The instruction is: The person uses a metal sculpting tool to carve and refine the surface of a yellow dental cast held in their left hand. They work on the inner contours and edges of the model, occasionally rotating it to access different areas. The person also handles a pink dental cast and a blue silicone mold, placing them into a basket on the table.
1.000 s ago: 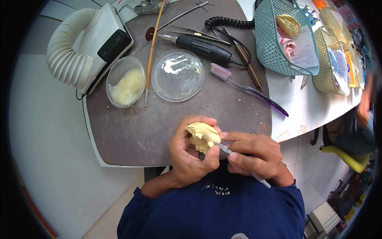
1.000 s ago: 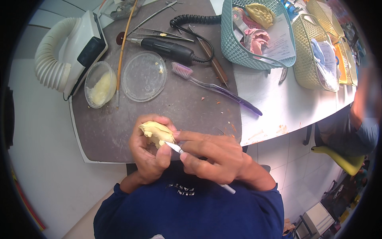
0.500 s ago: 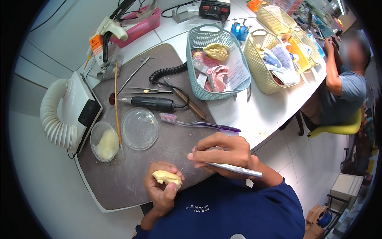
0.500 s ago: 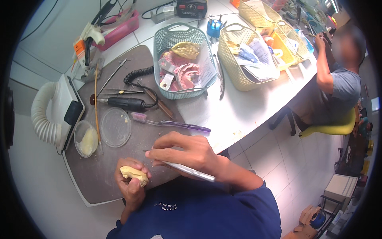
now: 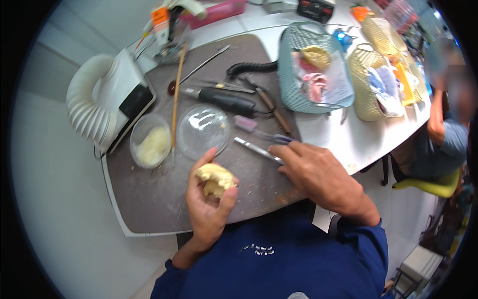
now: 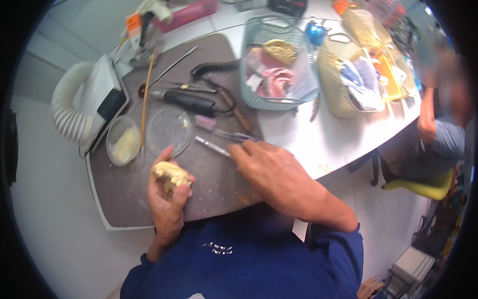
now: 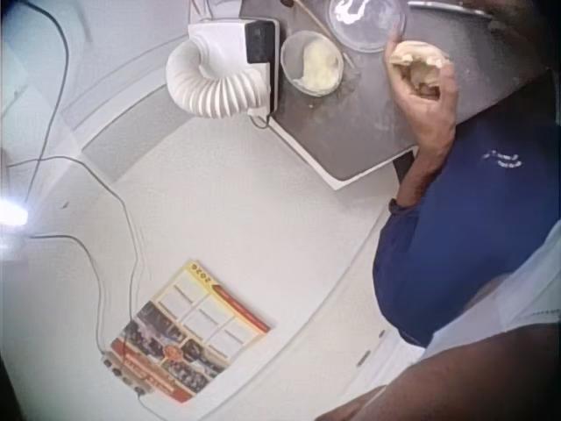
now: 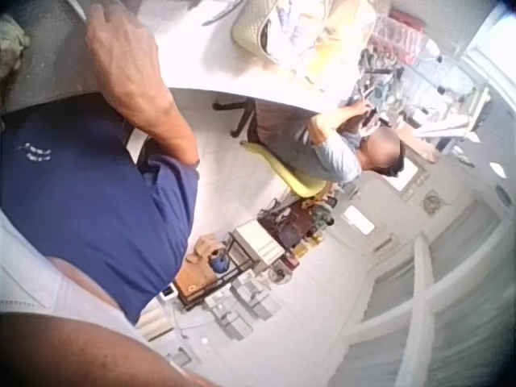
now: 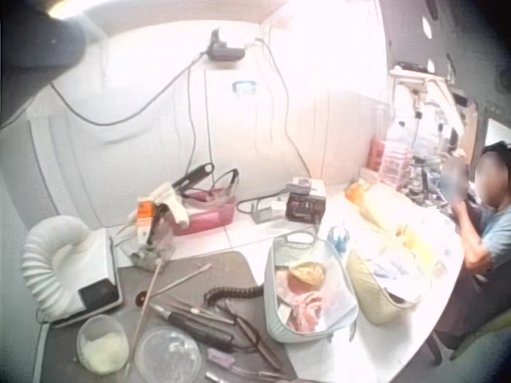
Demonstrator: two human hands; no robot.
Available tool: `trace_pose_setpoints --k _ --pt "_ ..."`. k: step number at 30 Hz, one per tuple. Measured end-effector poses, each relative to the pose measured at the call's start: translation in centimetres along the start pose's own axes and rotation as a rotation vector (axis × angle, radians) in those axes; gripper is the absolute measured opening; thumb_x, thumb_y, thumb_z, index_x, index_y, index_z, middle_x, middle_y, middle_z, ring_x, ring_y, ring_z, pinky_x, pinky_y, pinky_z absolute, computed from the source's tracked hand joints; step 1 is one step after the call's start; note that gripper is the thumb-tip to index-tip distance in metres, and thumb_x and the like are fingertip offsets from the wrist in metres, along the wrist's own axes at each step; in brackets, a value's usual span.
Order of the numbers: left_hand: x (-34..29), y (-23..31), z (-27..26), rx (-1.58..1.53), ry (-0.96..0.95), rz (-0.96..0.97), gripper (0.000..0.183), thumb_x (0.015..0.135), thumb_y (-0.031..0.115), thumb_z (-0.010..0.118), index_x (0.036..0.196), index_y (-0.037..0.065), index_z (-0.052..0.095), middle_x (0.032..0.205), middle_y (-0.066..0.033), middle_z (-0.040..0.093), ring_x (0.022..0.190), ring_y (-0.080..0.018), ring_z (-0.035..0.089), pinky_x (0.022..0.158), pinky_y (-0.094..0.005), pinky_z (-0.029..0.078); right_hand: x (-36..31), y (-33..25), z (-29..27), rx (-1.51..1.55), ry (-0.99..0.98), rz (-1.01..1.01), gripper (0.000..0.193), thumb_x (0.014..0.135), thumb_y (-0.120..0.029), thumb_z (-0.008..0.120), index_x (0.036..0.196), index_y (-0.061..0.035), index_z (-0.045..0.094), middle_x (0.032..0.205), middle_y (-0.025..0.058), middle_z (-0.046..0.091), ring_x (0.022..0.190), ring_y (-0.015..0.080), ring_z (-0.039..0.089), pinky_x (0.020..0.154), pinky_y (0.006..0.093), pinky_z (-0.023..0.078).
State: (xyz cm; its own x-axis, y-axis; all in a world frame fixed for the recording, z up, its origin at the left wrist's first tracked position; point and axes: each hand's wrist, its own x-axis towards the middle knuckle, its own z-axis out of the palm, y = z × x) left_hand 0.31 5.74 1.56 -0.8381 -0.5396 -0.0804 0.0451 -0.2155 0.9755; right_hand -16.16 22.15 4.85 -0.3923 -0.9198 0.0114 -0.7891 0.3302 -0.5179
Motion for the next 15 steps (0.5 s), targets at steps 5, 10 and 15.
trace_pose_setpoints --k 5,10,15 --pt "0.1 -0.2 -0.3 -0.038 0.017 -0.018 0.078 0.086 0.003 0.071 0.150 -0.002 0.027 0.116 -0.0071 0.052 0.104 -0.0129 0.059 0.092 -0.0260 0.050 1.3 0.9 0.7 -0.307 0.401 0.004 0.030 0.081 -0.013 0.073 0.108 -0.0045 0.064 0.094 0.0083 0.062 0.081 0.0276 0.063 0.071 0.0377 0.053" --pt "0.2 -0.5 -0.2 -0.115 0.033 0.011 0.071 0.084 -0.002 0.072 0.144 -0.002 0.035 0.119 -0.0100 0.053 0.109 -0.0135 0.057 0.096 -0.0275 0.049 1.5 1.3 1.3 -0.285 0.322 0.083 0.031 0.081 -0.010 0.073 0.111 -0.0063 0.067 0.091 0.0076 0.063 0.080 0.0249 0.064 0.069 0.0369 0.052" --pt "0.3 -0.8 -0.4 -0.122 0.024 0.014 0.066 0.084 -0.006 0.070 0.141 -0.001 0.038 0.121 -0.0102 0.053 0.108 -0.0128 0.057 0.096 -0.0268 0.048 1.2 1.3 1.7 -0.277 0.339 0.106 0.026 0.083 -0.007 0.071 0.109 -0.0068 0.069 0.088 0.0093 0.062 0.078 0.0262 0.063 0.069 0.0369 0.050"
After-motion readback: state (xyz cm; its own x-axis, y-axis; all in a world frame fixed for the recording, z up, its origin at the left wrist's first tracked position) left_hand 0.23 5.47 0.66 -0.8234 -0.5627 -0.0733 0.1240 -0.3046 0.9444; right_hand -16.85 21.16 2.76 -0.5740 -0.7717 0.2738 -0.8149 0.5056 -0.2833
